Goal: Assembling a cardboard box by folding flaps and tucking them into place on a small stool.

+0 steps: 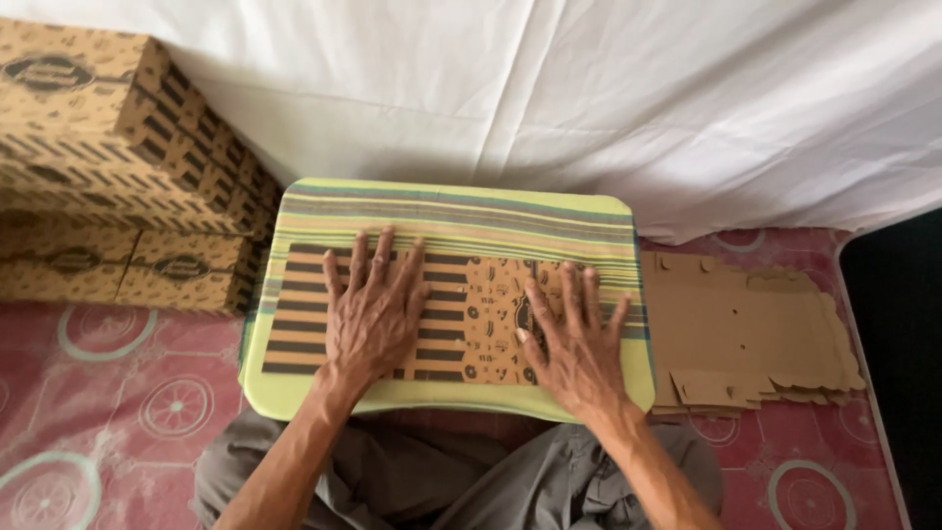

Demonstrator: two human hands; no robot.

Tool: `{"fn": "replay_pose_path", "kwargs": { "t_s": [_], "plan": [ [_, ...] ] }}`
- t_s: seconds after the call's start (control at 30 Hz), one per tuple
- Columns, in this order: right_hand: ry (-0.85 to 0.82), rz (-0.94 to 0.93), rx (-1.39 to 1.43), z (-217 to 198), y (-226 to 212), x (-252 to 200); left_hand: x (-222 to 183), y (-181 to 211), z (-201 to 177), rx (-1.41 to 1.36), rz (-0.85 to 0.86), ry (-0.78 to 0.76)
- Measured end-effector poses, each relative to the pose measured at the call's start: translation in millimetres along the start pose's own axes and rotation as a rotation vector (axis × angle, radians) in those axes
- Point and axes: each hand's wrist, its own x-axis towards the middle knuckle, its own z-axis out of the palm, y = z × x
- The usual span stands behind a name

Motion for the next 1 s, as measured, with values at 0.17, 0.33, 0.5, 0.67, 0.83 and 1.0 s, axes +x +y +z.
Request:
{"fn": "replay_pose_path", "kwargs": {
  "t_s": [0.17, 0.33, 0.5, 0.67, 0.83, 1.0],
  "plan": [
    [0.023, 0.025, -0.002, 2, -35, 28, 3, 3, 2, 0.024, 0.008, -0.013],
    [0.084, 0.023, 0.129, 2, -52, 44, 2, 3, 6, 0.023, 0.019, -0.018],
    [-0.043, 0.039, 0.167, -14, -21, 29, 3, -2, 11, -0.007, 0.002, 0.007],
    [-0.032, 0.063, 0.106, -15, 3, 14, -1, -18, -3, 0.011, -0.046, -0.007],
    [-0.051, 0.148, 0.111, -14, 31, -6, -13, -60, -8, -0.025, -0.143, 0.035],
    [-0.008, 0.153, -0.027, -2, 47, -26, -16, -71, -10, -0.064, -0.155, 0.005]
  ]
}}
